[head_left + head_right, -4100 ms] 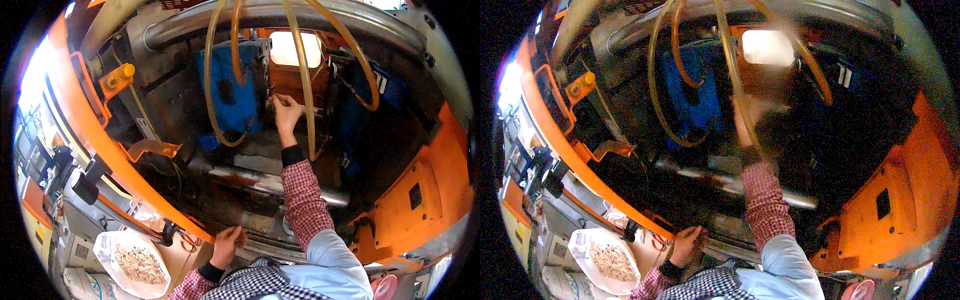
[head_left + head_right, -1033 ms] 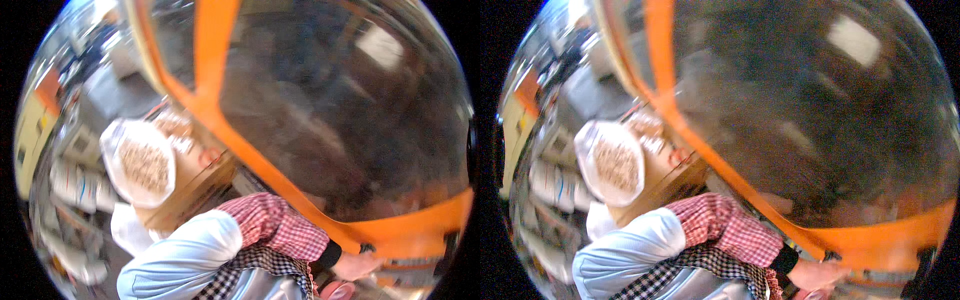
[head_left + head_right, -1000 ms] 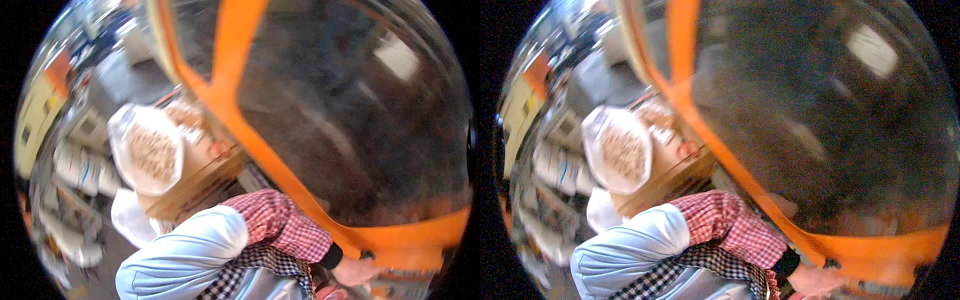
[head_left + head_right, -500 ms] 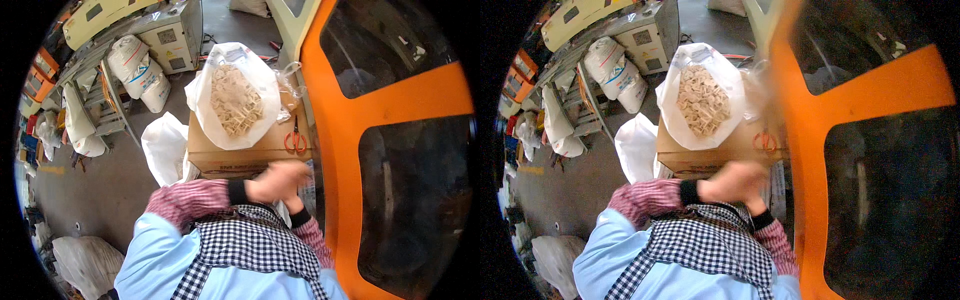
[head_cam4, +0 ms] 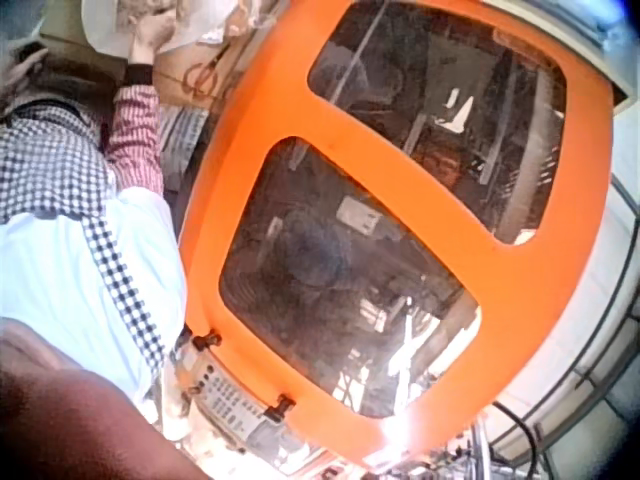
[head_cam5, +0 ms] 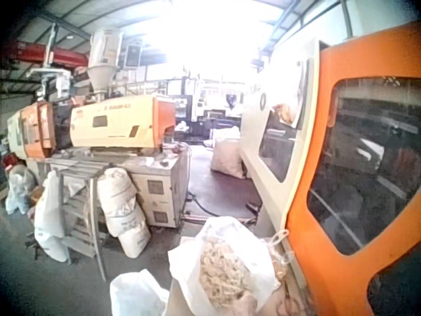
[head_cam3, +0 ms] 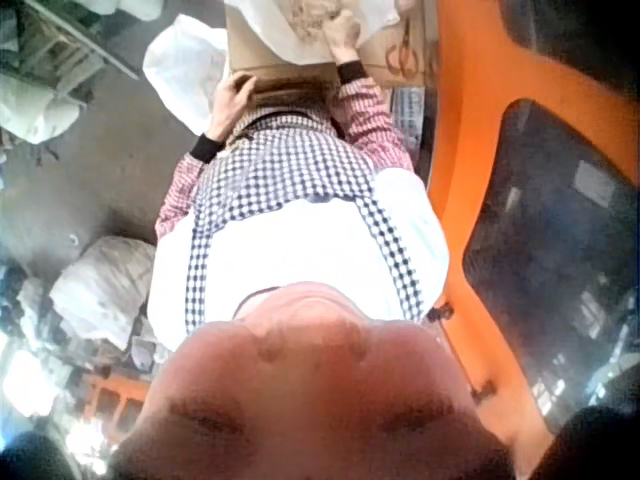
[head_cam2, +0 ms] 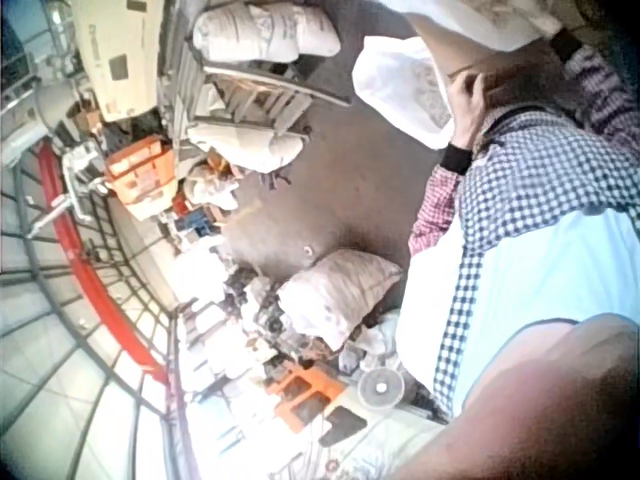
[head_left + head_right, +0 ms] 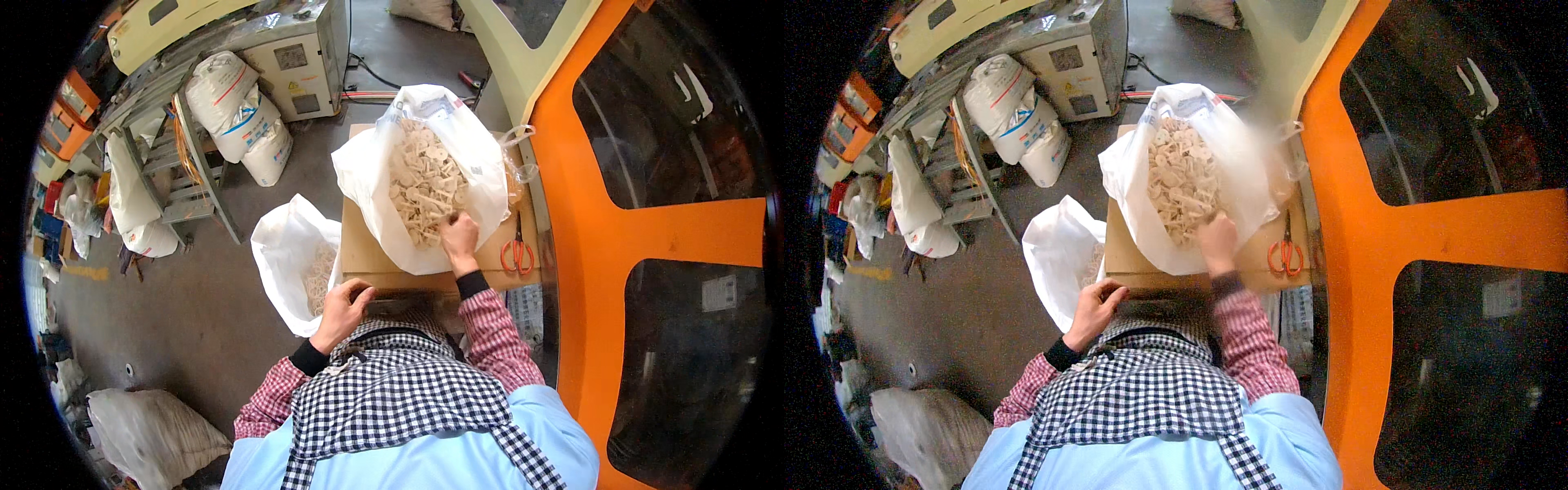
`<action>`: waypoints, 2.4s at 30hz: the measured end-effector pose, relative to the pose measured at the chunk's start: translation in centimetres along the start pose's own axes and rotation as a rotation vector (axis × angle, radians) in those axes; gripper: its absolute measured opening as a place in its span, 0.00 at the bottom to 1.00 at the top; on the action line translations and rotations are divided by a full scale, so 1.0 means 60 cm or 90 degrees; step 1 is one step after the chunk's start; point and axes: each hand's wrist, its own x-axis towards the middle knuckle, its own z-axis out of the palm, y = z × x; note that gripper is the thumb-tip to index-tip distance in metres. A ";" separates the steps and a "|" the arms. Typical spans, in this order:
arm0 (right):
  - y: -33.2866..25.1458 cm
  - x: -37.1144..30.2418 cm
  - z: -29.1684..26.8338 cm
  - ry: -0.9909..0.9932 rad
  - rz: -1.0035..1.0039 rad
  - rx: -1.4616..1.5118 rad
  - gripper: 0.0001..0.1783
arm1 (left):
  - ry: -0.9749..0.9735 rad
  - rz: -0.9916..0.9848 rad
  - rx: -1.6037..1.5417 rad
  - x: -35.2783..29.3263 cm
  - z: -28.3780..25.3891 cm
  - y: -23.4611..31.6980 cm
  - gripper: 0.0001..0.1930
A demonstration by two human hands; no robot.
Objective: The person repeatedly picks small white plastic components from a bag, separates them by hand, and places them into a machine hopper. The person also handles a pair of scissors and a small container of metal parts during the process.
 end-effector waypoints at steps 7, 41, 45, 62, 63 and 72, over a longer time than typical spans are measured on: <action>-0.120 -0.092 -0.144 -0.020 -0.484 -0.108 0.08 | -0.043 0.158 -0.042 0.099 0.053 0.109 0.09; -0.064 -0.068 -0.183 -0.318 -0.024 0.340 0.09 | 0.059 0.152 -0.021 0.114 0.109 0.092 0.05; 0.006 -0.015 -0.084 -0.514 0.316 0.594 0.19 | 0.038 0.554 0.399 0.112 0.106 0.092 0.23; -0.099 0.015 -0.177 -0.437 -0.253 0.318 0.16 | 0.027 0.003 -0.174 0.139 0.113 0.085 0.08; -0.106 0.015 -0.200 -0.447 -0.281 0.298 0.11 | 0.007 -0.020 -0.191 0.140 0.110 0.079 0.08; -0.022 0.014 -0.127 -0.575 -0.087 0.406 0.11 | 0.076 0.439 0.364 0.126 0.114 0.094 0.13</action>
